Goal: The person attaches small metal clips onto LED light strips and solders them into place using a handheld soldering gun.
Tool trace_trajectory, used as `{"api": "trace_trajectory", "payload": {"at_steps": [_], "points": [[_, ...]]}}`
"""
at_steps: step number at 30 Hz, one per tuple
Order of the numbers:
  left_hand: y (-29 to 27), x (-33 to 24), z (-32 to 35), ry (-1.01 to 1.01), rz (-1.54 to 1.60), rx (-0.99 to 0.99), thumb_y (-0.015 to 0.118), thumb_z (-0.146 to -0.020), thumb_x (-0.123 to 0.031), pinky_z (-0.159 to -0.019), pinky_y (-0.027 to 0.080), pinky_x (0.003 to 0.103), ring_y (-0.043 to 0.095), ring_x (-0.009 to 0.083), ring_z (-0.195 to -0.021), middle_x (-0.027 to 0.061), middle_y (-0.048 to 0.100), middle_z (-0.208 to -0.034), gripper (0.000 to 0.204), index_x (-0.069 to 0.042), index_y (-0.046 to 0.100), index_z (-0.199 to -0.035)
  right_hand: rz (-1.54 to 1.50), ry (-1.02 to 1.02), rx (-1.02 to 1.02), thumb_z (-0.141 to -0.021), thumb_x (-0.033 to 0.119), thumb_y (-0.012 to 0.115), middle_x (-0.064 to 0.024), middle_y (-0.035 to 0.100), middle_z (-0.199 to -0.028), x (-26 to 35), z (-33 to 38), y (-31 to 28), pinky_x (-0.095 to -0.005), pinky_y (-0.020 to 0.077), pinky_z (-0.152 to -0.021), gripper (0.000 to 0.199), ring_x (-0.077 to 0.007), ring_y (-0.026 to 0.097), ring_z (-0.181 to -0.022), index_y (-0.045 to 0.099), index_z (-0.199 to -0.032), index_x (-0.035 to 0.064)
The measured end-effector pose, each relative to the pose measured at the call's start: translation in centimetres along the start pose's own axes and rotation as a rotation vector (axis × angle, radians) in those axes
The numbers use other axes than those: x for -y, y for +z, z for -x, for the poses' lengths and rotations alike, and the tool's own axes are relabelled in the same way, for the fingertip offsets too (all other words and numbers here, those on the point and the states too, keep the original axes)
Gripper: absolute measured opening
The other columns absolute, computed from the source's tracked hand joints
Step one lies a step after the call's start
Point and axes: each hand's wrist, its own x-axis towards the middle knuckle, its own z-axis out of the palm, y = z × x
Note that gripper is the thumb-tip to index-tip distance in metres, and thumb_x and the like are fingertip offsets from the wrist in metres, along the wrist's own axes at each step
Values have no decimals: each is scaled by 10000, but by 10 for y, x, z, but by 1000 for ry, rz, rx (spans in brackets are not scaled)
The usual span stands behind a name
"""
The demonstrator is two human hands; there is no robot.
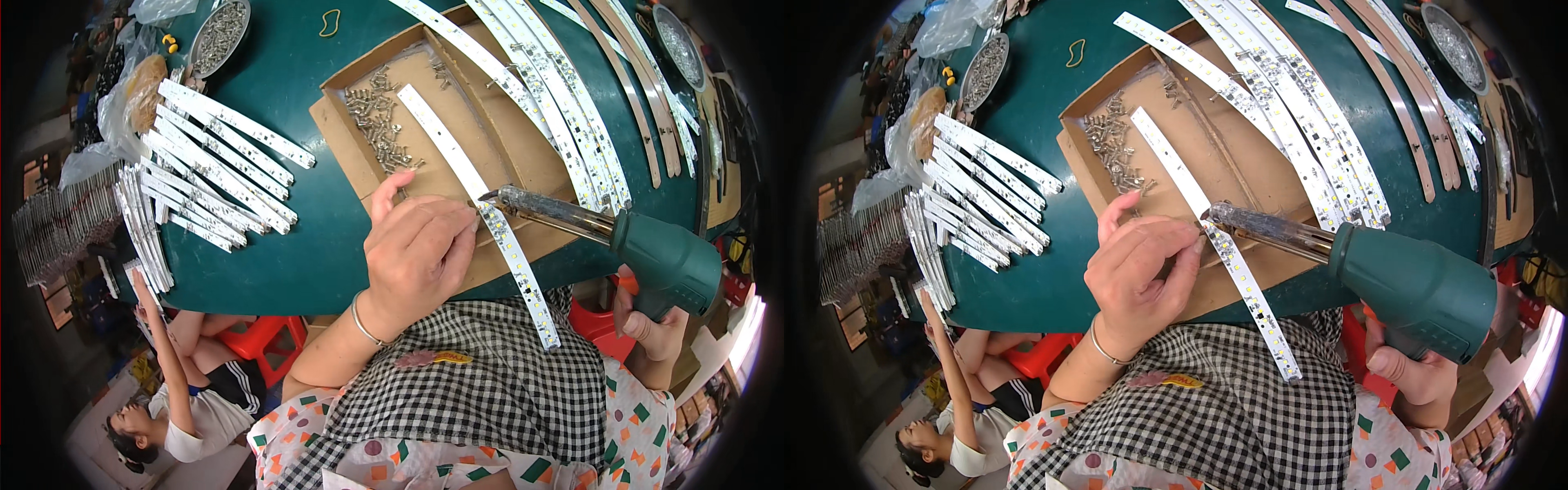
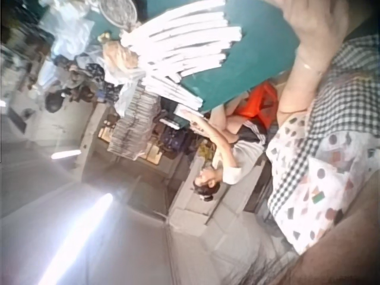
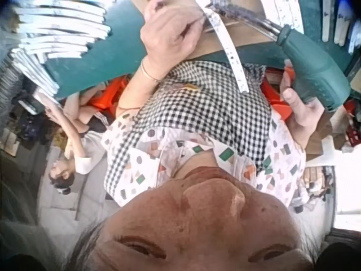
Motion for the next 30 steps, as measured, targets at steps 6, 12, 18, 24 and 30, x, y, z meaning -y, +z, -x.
{"api": "trace_trajectory", "payload": {"at_steps": [6, 12, 18, 24, 30], "points": [[2, 0, -1, -29, 12, -5, 727, -682, 42, -910, 442, 401, 643, 153, -662, 15, 666, -701, 135, -65, 673, -745, -48, 109, 43, -668, 61, 857, -196, 626, -1097, 7, 3, -13, -297, 515, -644, 652, -235, 619, -834, 520, -1208, -77], [3, 2, 0, -27, 13, -9, 716, -683, 40, -903, 440, 386, 635, 152, -655, 10, 659, -697, 140, -71, 670, -755, -27, 116, 55, -662, 76, 863, -172, 640, -1012, 13, -2, -7, -290, 477, -584, 599, -191, 579, -670, 557, -1152, -80], [3, 3, 0, -29, 9, 0, 708, -680, 43, -892, 436, 376, 630, 149, -662, 3, 655, -701, 153, -79, 659, -758, -12, 177, 106, -675, 77, 854, -153, 633, -953, 21, -7, -3, -281, 471, -579, 570, -183, 574, -671, 559, -1138, -74], [2, 2, 0, -39, 6, 28, 704, -683, 35, -880, 426, 368, 625, 148, -660, 0, 652, -704, 149, -85, 653, -756, 4, 45, 149, -687, 90, 848, -161, 629, -946, 13, -9, -7, -270, 452, -564, 604, -173, 564, -671, 540, -1181, -73], [2, 1, 0, -66, 6, 48, 701, -689, 30, -880, 422, 366, 621, 148, -658, 1, 656, -704, 140, -84, 656, -758, 48, 126, 63, -679, 106, 856, -137, 606, -940, 19, -8, -2, -284, 462, -575, 569, -176, 552, -668, 541, -1124, -55]]}}
